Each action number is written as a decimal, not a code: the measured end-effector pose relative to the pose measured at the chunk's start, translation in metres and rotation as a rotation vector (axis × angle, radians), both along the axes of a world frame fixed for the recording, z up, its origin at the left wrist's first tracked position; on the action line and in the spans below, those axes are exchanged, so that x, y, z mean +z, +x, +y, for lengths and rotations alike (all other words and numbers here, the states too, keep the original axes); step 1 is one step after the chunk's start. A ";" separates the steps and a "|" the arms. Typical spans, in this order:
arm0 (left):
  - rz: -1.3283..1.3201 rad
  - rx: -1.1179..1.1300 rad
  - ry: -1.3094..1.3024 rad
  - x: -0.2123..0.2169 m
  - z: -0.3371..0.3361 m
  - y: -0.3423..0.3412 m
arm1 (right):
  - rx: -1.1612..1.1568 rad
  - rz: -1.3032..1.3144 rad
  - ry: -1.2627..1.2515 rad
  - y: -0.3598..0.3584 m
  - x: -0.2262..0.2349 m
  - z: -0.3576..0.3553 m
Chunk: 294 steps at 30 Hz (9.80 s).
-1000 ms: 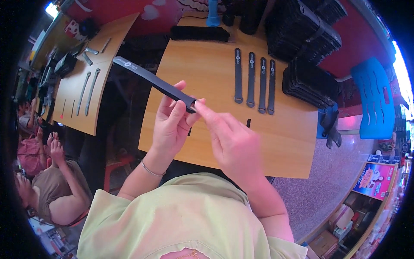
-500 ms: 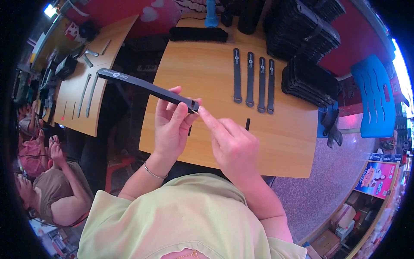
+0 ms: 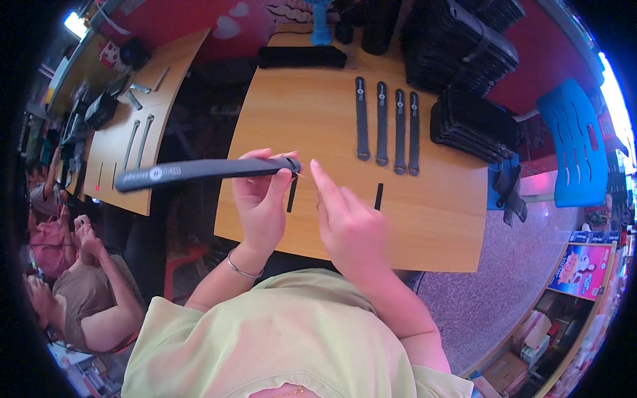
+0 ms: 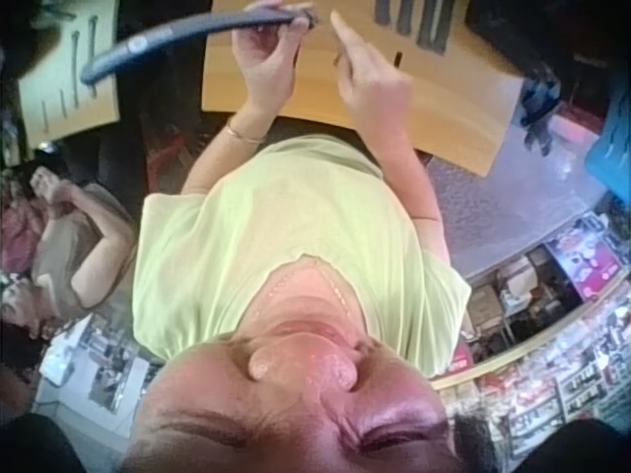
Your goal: Assemble small black straps by folding ends and securing components before organizing them on a table.
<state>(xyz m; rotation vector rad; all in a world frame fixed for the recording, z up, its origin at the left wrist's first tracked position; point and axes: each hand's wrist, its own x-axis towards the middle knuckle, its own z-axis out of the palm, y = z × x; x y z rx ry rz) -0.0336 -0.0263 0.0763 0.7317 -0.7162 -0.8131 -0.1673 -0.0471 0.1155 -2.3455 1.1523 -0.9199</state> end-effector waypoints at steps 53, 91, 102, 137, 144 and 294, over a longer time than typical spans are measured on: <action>-0.475 -0.182 0.298 -0.010 0.004 0.030 | 0.024 -0.373 0.547 0.029 -0.021 -0.013; 0.141 -0.410 0.438 -0.021 0.033 0.034 | 0.277 0.004 0.005 -0.015 0.023 -0.003; -0.031 -0.453 0.524 0.000 0.038 0.017 | 0.323 -0.238 0.190 0.002 -0.017 -0.008; 0.274 -0.824 0.743 -0.020 0.151 0.120 | 0.015 -0.569 0.609 0.022 -0.019 -0.151; 0.363 -0.834 0.581 -0.042 0.178 0.137 | -0.076 -0.677 0.160 -0.002 0.046 -0.152; -0.665 -0.059 0.140 -0.013 0.021 0.066 | 0.182 -0.431 0.707 0.036 -0.024 0.004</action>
